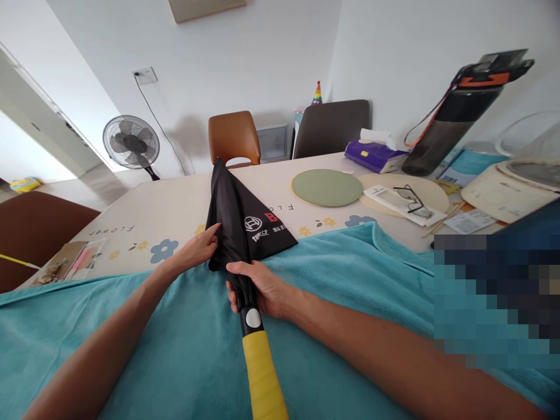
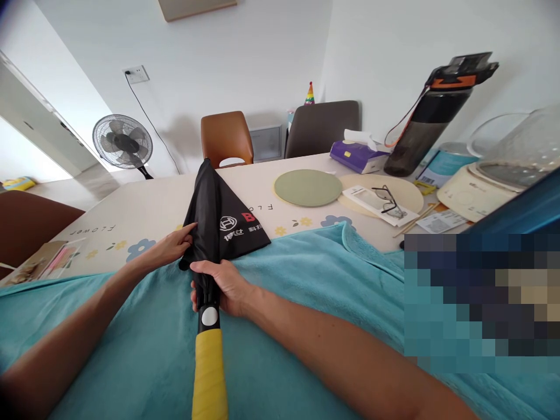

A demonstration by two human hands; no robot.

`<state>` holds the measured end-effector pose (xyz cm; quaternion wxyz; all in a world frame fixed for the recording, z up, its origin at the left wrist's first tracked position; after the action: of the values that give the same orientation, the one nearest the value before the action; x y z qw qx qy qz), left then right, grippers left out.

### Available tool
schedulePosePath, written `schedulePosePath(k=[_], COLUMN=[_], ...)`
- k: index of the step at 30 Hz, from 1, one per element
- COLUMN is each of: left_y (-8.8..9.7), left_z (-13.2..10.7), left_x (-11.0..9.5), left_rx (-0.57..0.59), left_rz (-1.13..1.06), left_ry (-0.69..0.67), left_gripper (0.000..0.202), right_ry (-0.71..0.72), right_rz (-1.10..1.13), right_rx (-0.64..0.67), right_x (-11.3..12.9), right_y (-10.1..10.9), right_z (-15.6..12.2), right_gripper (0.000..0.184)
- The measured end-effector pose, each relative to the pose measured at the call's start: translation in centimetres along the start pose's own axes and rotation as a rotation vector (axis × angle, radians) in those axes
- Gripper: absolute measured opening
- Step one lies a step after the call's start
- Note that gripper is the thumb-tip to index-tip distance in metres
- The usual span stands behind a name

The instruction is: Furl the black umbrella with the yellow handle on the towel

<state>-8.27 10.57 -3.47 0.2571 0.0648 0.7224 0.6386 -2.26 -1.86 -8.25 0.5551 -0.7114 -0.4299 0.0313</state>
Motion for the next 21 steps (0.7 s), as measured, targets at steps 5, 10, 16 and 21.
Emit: schedulePosePath(k=[5, 10, 16, 21], left_y=[-0.1, -0.7, -0.7, -0.6], left_z=[0.0, 0.4, 1.8, 4.5], left_x=[0.0, 1.1, 1.4, 1.6], left_rx=[0.031, 0.118, 0.098, 0.058], left_rz=[-0.110, -0.425, -0.439, -0.320], left_ry=[-0.012, 0.020, 0.125, 0.189], left_gripper=[0.070, 0.064, 0.045, 0.048], right_ry=[-0.010, -0.002, -0.002, -0.006], right_rz=[0.000, 0.004, -0.014, -0.019], right_rx=[-0.012, -0.015, -0.008, -0.031], right_x=[-0.1, 0.0, 0.0, 0.2], right_y=[0.1, 0.0, 0.0, 0.0], right_z=[0.0, -0.1, -0.2, -0.3], right_gripper=[0.018, 0.018, 0.018, 0.016])
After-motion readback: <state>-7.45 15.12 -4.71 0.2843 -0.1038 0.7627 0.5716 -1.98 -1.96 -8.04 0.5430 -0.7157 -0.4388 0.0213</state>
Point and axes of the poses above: each hand's wrist, its own z-axis towards the middle knuckle, its own y-axis out of the back of the hand, x = y × z, the point moved 10 cm from there along z, towards the middle knuckle, and after that the axes turned 9 degrees about z, right-handed, at the moved point
